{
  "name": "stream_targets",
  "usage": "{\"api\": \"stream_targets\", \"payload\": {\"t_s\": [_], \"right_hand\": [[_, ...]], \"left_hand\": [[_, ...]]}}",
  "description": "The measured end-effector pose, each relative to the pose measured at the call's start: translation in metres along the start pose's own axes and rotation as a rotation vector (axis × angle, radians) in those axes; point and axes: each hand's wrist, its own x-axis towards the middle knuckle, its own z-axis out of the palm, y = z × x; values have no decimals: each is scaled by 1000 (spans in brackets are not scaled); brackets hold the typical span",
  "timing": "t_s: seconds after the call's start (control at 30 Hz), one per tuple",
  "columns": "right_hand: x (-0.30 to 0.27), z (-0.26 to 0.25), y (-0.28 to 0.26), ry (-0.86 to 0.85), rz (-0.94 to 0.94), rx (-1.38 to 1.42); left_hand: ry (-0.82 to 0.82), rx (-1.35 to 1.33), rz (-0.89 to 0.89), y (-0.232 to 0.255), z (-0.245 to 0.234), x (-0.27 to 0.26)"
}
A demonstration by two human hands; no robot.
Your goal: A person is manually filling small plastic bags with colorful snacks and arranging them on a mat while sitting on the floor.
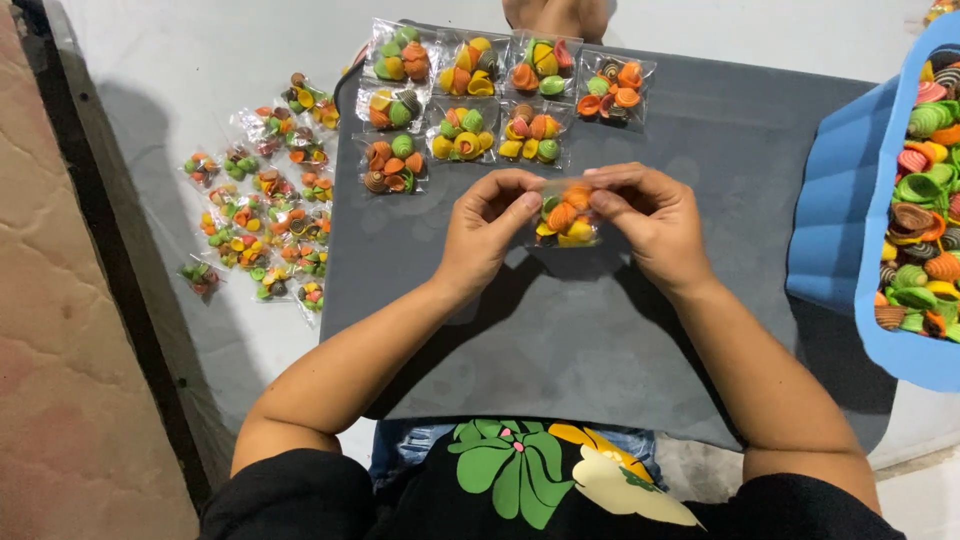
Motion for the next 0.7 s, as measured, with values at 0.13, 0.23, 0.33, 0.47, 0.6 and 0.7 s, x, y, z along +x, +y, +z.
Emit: {"api": "stream_targets", "payload": {"t_s": [0.13,0.23,0.33,0.47,0.6,0.7], "right_hand": [[-1,-11,19,-65,-73,-16],[0,-8,8,-83,-84,-13],[-2,-8,11,-57,-95,-51],[-2,-8,11,-47,-122,-78],[1,-3,2,-52,-163,-122],[-1,3,-14,14,-298,-283]], "left_hand": [[-90,73,68,7,-1,1],[-125,60,83,11,-3,2],[-132,-35,63,29,4,0],[-261,-30,-64,11,-9,0],[-185,181,-163,4,-5,-3],[-91,181,-138,4,-5,0]]}}
